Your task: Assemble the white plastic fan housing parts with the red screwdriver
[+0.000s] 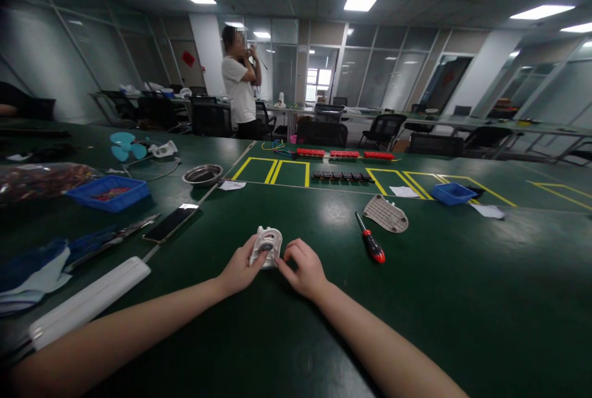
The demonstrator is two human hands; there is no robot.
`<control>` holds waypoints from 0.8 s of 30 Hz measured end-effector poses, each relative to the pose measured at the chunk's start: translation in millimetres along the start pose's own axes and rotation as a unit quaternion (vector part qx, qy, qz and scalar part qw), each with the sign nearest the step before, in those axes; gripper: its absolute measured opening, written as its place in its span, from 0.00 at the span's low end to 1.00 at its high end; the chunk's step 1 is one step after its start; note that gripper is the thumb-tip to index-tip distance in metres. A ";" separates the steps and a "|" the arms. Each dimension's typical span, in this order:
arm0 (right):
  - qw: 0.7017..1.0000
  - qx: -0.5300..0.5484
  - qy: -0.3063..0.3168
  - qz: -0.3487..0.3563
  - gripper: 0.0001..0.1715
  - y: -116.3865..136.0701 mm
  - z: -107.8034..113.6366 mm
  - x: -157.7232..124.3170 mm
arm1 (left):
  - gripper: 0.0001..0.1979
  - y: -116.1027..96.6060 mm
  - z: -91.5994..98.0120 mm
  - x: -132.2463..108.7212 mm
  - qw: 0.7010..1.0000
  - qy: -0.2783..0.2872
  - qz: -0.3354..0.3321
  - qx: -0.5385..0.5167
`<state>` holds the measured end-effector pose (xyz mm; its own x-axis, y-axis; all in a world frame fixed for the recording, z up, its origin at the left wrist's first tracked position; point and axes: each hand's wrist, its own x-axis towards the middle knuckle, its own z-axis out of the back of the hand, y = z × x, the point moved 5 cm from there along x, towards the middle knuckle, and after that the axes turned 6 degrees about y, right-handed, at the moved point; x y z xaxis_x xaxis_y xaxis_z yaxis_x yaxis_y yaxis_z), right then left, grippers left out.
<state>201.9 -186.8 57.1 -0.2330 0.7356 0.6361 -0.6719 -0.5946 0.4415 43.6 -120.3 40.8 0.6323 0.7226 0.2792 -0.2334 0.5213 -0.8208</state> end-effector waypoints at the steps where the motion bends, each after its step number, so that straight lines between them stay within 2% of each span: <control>1: 1.000 -0.011 0.014 0.009 0.03 1.4 -0.8 0.2 | 0.17 1.2 1.5 1.8 1.000 -0.009 0.006 -0.012; 3: 0.998 -0.043 0.047 0.027 0.09 5.9 -2.9 0.8 | 0.16 3.2 4.8 5.3 0.999 -0.027 0.012 -0.038; 6: 0.984 -0.108 0.134 0.040 0.21 13.0 -9.6 2.2 | 0.16 5.2 8.6 8.7 0.996 -0.047 0.021 -0.073; 8: 0.971 -0.147 0.188 0.032 0.26 14.8 -13.7 3.0 | 0.15 5.3 9.2 9.5 0.995 -0.048 0.025 -0.083; 10: 0.961 -0.175 0.213 0.022 0.29 14.7 -15.8 3.6 | 0.15 4.0 8.3 9.4 0.996 -0.038 0.021 -0.082; 16: 0.955 -0.203 0.215 0.030 0.30 11.8 -21.0 1.9 | 0.15 2.7 6.5 5.9 0.998 -0.027 0.007 -0.061; 24: 0.952 -0.220 0.211 0.024 0.34 10.6 -22.5 1.1 | 0.20 12.9 4.1 4.1 0.998 -0.017 0.014 -0.058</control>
<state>178.7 -184.9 48.2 -0.4710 0.8307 0.2968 -0.8609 -0.5063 0.0509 40.1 -108.7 33.3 0.6006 0.7522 0.2710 -0.1626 0.4468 -0.8797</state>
